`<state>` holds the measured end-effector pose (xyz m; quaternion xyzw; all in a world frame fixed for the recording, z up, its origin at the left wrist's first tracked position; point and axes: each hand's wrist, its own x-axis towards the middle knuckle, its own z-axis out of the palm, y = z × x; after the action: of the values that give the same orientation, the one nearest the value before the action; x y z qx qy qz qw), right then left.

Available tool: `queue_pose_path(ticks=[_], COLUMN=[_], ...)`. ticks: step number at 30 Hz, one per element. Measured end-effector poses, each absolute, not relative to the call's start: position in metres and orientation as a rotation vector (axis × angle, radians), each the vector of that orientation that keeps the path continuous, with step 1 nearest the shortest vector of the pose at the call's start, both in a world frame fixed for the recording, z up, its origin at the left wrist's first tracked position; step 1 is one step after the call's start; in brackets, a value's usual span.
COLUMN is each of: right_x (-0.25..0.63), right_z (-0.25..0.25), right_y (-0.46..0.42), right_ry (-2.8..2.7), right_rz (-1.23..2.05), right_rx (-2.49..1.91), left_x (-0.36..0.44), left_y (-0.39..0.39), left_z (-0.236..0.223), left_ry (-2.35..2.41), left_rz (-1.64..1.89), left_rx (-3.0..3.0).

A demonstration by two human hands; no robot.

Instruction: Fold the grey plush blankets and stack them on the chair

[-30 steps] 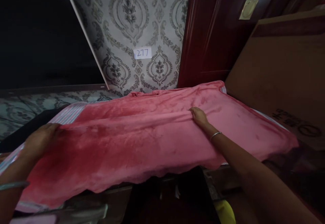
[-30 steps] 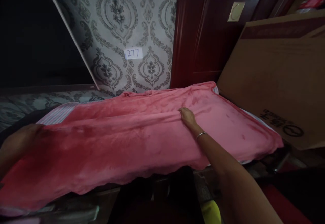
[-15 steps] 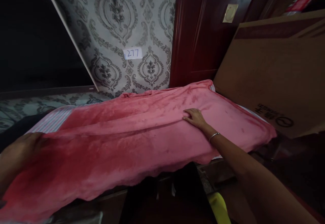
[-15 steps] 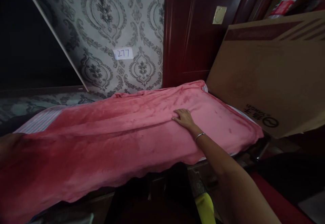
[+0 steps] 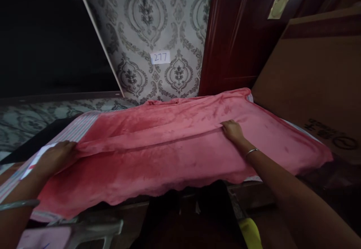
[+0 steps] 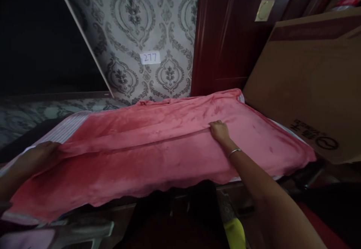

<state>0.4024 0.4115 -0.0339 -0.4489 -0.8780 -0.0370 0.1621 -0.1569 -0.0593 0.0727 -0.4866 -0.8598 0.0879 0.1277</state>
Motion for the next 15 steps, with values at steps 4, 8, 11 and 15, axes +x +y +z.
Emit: queue_pose_path(ticks=[4,8,11,15], right_x=[0.394,0.396,0.409,0.43], right_z=[-0.027,-0.017,-0.01,0.003], right_y=[0.419,0.429,0.433,0.424], right_ry=[-2.35,-2.199,-2.118,-2.065], right_rz=[-0.027,0.053,0.058,0.052], right_rx=[-1.352,-1.39,-1.322,-1.204], left_x=[-0.144,-0.123,-0.101,-0.081], left_y=[-0.065,-0.063,-0.058,-0.056], left_z=[0.076,0.098,0.12,0.138], left_ry=[-2.547,-2.568,-2.565,-2.614], left_rz=[0.318,0.168,0.18,0.23], left_rx=[-1.295,-1.094,-0.919,-0.716])
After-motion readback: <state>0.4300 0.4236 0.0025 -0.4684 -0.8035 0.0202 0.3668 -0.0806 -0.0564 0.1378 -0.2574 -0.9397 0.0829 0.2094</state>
